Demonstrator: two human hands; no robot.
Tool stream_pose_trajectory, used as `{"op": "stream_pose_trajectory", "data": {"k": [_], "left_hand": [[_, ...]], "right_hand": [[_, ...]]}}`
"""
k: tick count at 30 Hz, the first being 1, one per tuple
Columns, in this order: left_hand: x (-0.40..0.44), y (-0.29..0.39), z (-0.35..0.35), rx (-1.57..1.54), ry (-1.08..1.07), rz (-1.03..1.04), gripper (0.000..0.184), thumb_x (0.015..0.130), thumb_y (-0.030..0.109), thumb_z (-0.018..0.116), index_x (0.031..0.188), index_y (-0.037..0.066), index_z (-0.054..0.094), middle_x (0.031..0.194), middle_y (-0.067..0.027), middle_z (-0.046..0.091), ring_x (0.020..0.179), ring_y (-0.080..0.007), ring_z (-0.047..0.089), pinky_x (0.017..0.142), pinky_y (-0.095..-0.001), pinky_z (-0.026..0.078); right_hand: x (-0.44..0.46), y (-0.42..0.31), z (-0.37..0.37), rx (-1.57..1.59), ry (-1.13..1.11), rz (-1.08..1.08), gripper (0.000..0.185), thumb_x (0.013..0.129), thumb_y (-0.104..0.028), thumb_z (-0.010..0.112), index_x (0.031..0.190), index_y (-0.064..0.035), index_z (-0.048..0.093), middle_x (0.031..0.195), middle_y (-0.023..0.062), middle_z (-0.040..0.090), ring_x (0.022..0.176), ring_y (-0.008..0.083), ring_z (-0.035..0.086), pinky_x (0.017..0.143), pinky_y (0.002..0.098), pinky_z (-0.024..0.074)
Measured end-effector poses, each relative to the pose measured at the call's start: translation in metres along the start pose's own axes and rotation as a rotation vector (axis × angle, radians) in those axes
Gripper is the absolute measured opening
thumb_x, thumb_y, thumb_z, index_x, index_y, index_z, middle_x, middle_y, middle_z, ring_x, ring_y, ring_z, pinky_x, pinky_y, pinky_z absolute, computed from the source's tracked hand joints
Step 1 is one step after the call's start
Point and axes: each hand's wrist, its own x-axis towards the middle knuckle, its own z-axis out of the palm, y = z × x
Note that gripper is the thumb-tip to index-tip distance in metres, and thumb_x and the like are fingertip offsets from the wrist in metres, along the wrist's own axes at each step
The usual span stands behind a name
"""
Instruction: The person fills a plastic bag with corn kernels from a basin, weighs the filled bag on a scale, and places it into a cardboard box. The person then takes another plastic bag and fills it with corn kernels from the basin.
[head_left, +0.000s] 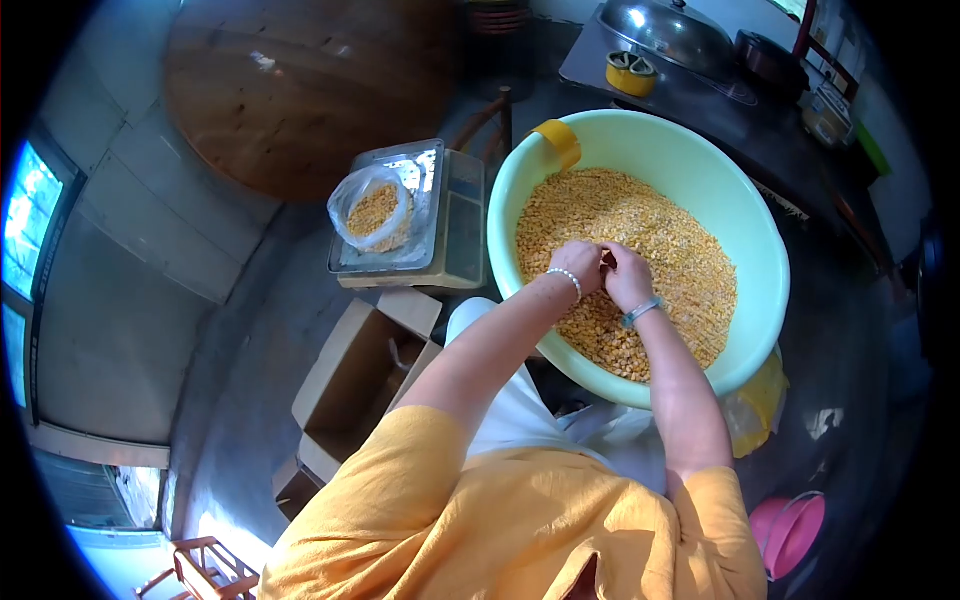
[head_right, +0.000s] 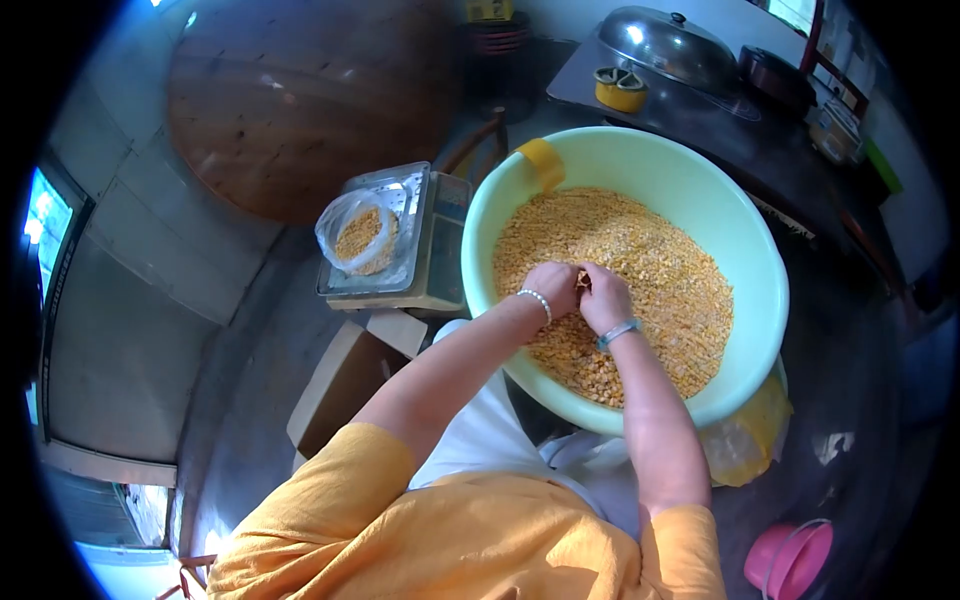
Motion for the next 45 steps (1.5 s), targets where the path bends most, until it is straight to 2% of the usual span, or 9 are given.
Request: {"op": "stream_pose_trajectory", "data": {"k": [1,5,14,18,21,24,30,37,45], "left_hand": [[0.003,0.001,0.000,0.008,-0.121,-0.057,0.018,0.073,0.020,0.060,0.083,0.006,0.067,0.090,-0.0140,0.065,0.086,-0.0287,0.063,0.075,-0.0383,0.051],[0.003,0.000,-0.001,0.061,-0.211,-0.030,0.025,0.072,0.024,0.063,0.091,0.008,0.066,0.091,-0.0146,0.065,0.088,-0.0287,0.062,0.077,-0.0374,0.051],[-0.017,-0.008,-0.069,-0.063,0.138,-0.075,0.015,0.075,0.022,0.058,0.081,0.011,0.065,0.082,-0.0119,0.065,0.080,-0.0303,0.062,0.071,-0.0394,0.050],[-0.035,-0.093,-0.119,-0.128,0.452,-0.287,0.017,0.080,0.019,0.056,0.087,0.009,0.067,0.081,-0.0155,0.065,0.076,-0.0326,0.062,0.071,-0.0384,0.050],[-0.052,-0.193,-0.152,0.098,0.599,-0.445,0.017,0.079,0.016,0.056,0.082,0.002,0.066,0.081,-0.0185,0.065,0.077,-0.0346,0.062,0.072,-0.0413,0.049],[-0.068,-0.270,-0.172,0.345,0.254,-0.665,0.024,0.078,0.021,0.058,0.092,0.002,0.066,0.097,-0.0198,0.063,0.091,-0.0340,0.060,0.081,-0.0393,0.048],[-0.069,-0.271,-0.187,0.446,-0.111,-0.851,0.044,0.079,0.040,0.061,0.107,0.005,0.063,0.109,-0.0132,0.062,0.102,-0.0256,0.059,0.087,-0.0337,0.046],[-0.055,-0.274,-0.181,0.424,-0.201,-0.940,0.061,0.077,0.059,0.057,0.109,0.008,0.063,0.112,-0.0091,0.061,0.105,-0.0208,0.056,0.082,-0.0302,0.043],[-0.049,-0.280,-0.178,0.424,-0.279,-0.916,0.054,0.079,0.051,0.060,0.105,0.005,0.064,0.102,-0.0101,0.064,0.095,-0.0218,0.060,0.077,-0.0307,0.046]], "right_hand": [[-0.001,-0.005,-0.003,-0.007,-0.066,0.037,0.035,0.074,0.000,0.056,0.107,-0.0082,0.060,0.091,0.0191,0.063,0.084,0.0328,0.062,0.077,0.0387,0.0487],[-0.005,-0.005,-0.004,-0.143,-0.231,0.107,0.041,0.070,0.003,0.051,0.109,-0.0098,0.058,0.091,0.0213,0.062,0.087,0.0369,0.059,0.078,0.0428,0.0472],[-0.004,0.003,-0.002,-0.096,-0.201,0.139,0.022,0.081,-0.009,0.055,0.100,-0.0082,0.064,0.089,0.0181,0.064,0.081,0.0298,0.063,0.075,0.0381,0.0493],[-0.005,0.004,-0.003,-0.081,-0.189,0.146,0.020,0.081,-0.013,0.056,0.098,-0.0098,0.065,0.090,0.0129,0.066,0.080,0.0256,0.063,0.075,0.0353,0.0502],[-0.004,-0.007,-0.006,-0.090,-0.209,0.157,0.017,0.083,-0.015,0.055,0.095,-0.0095,0.066,0.088,0.0110,0.066,0.078,0.0247,0.063,0.074,0.0348,0.0504],[-0.004,-0.012,-0.002,-0.091,-0.262,0.161,0.017,0.084,-0.016,0.054,0.094,-0.0109,0.066,0.088,0.0095,0.066,0.078,0.0228,0.064,0.074,0.0343,0.0508],[-0.005,-0.009,0.000,-0.117,-0.246,0.135,0.016,0.085,-0.014,0.053,0.093,-0.0110,0.067,0.087,0.0091,0.067,0.074,0.0202,0.064,0.071,0.0325,0.0515],[-0.004,-0.006,0.001,-0.133,-0.248,0.117,0.016,0.085,-0.013,0.053,0.091,-0.0105,0.068,0.087,0.0090,0.067,0.075,0.0203,0.064,0.071,0.0319,0.0517],[-0.004,-0.011,-0.001,-0.127,-0.254,0.136,0.015,0.084,-0.013,0.054,0.088,-0.0103,0.068,0.087,0.0095,0.067,0.075,0.0215,0.064,0.072,0.0332,0.0516]]}}
